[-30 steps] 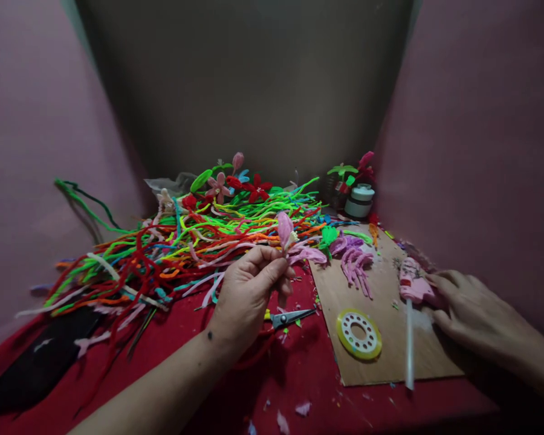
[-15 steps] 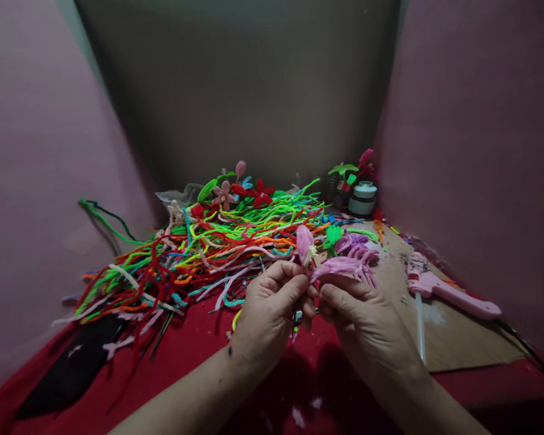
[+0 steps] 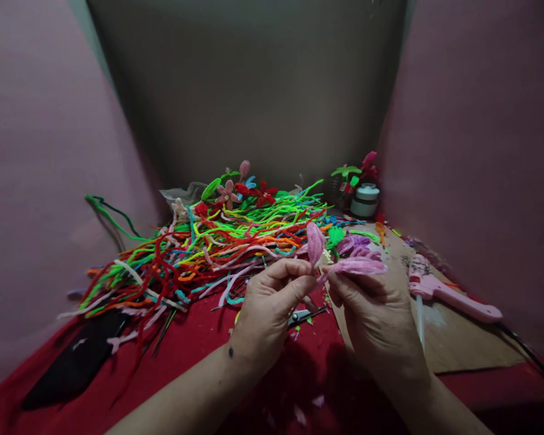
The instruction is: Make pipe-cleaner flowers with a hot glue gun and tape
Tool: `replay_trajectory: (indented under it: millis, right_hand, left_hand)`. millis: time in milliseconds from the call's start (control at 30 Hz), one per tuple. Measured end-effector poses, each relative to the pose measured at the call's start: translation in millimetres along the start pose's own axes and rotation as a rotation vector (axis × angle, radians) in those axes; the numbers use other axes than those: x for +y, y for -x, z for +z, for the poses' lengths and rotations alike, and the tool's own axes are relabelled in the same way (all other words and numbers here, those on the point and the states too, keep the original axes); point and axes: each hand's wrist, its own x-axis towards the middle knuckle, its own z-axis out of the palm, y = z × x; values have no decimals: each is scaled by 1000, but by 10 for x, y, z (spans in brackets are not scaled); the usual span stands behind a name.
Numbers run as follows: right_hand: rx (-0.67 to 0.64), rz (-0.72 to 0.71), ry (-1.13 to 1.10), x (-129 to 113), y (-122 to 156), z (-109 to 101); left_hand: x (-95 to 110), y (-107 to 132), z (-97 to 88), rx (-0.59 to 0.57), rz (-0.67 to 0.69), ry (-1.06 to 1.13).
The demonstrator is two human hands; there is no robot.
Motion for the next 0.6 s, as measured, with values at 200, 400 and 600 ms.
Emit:
replay_trajectory:
  millis: [200,400,600]
  right_hand:
    - [-60,-115,118,11,22,5]
    - [-47,-72,138,5,51,18]
    - [-61,-97,142,43,87,-27]
  left_hand:
    - [10,-8,0,11,107,-57]
    - [9,-3,2,3,96,-37]
    - [15,3,-2,-23,97,-36]
